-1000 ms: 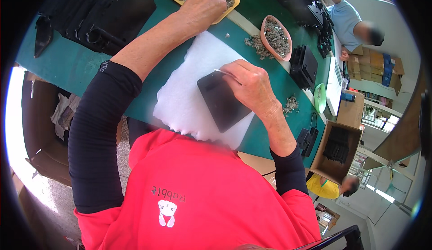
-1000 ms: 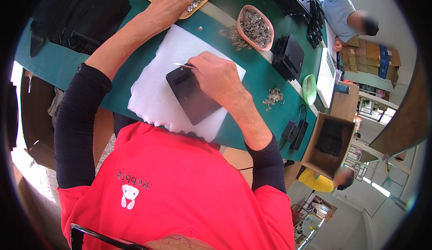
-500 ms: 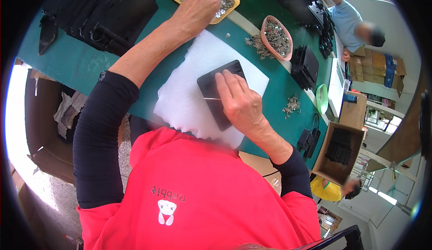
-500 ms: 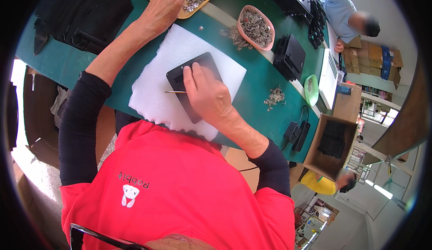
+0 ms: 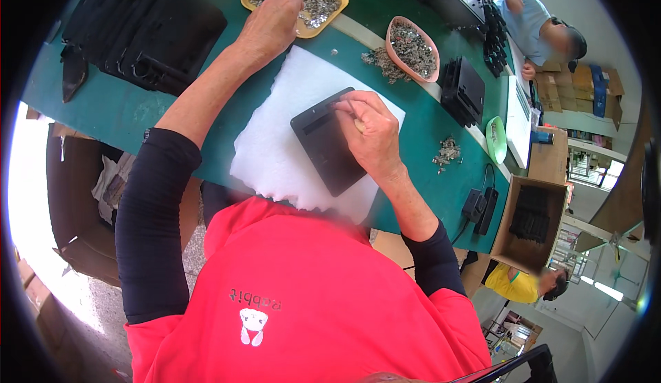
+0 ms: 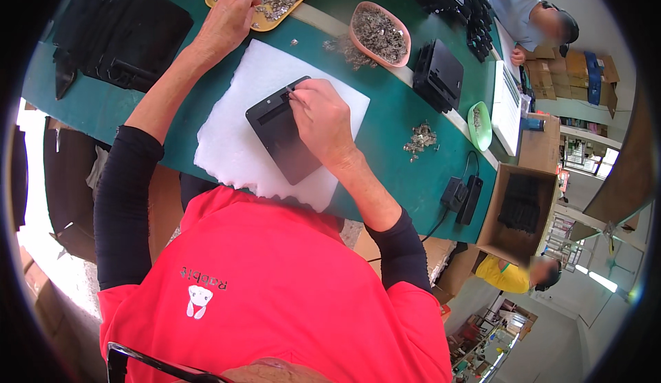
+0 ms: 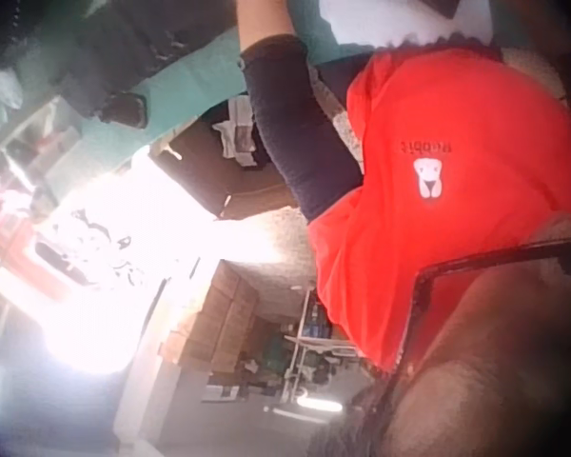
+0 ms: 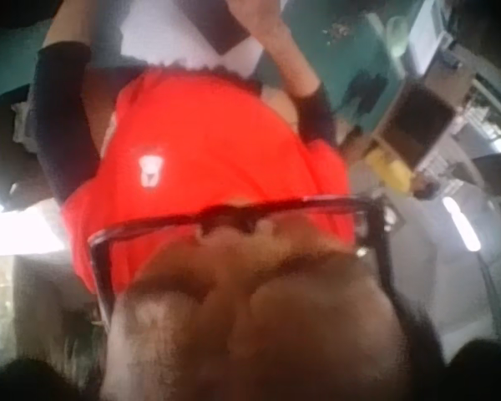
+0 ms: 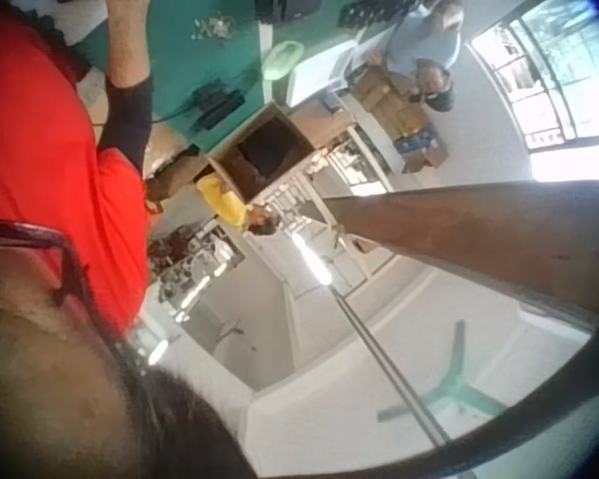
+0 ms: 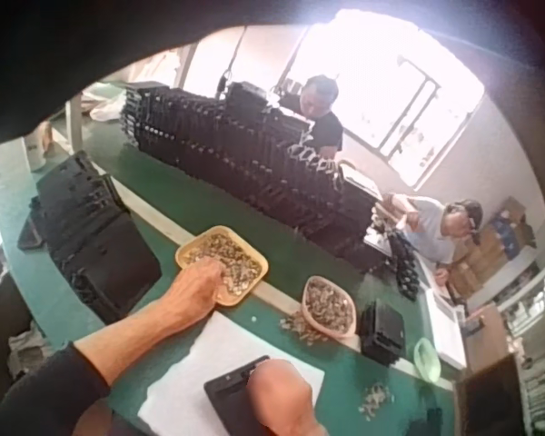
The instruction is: The person uses a small screwdriver to fasten screws into black plastic electronic housings on a green workbench. They repeatedly pick up housings, align them, insert screws from nearby trays, and tighten them before moving to the next unit.
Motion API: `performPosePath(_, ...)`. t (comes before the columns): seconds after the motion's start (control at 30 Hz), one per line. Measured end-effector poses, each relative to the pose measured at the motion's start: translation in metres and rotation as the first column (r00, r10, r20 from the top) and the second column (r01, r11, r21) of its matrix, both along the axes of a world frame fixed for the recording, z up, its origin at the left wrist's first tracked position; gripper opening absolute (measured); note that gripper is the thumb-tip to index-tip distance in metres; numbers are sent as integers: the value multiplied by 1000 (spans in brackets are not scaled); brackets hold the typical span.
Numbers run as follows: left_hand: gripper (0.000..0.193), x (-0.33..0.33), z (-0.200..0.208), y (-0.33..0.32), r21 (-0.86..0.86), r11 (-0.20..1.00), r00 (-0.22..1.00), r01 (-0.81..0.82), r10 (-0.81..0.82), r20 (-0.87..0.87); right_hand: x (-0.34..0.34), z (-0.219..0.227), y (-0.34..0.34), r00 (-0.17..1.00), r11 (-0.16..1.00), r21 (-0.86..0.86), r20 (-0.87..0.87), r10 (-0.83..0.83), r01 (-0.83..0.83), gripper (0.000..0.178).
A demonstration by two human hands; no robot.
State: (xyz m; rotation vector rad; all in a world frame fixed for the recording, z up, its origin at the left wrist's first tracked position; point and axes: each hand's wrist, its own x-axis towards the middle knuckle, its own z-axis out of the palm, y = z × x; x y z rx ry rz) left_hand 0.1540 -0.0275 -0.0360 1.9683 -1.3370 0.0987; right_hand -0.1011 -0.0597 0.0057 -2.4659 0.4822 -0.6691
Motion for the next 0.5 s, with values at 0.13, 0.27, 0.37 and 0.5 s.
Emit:
performPosePath(0.13,17,-4,3,-1,4,1000,997,-9,9,-81,0,-3,-1,999,999,-34,16,-34,35,10)
performPosePath(0.27,16,-13,11,4,-26,1000,994,-16,13,-109,9,3,2,994,998,-5,-90,-65,65,8)
performPosePath(0.37,11,-25,18,12,-170,985,998,3,-12,-53,15,6,5,982,994,-48,-158,-102,96,6)
performPosePath(0.5,10,-53,32,41,-252,968,962,-5,-64,-264,19,5,5,976,993,-84,-192,-102,87,7)
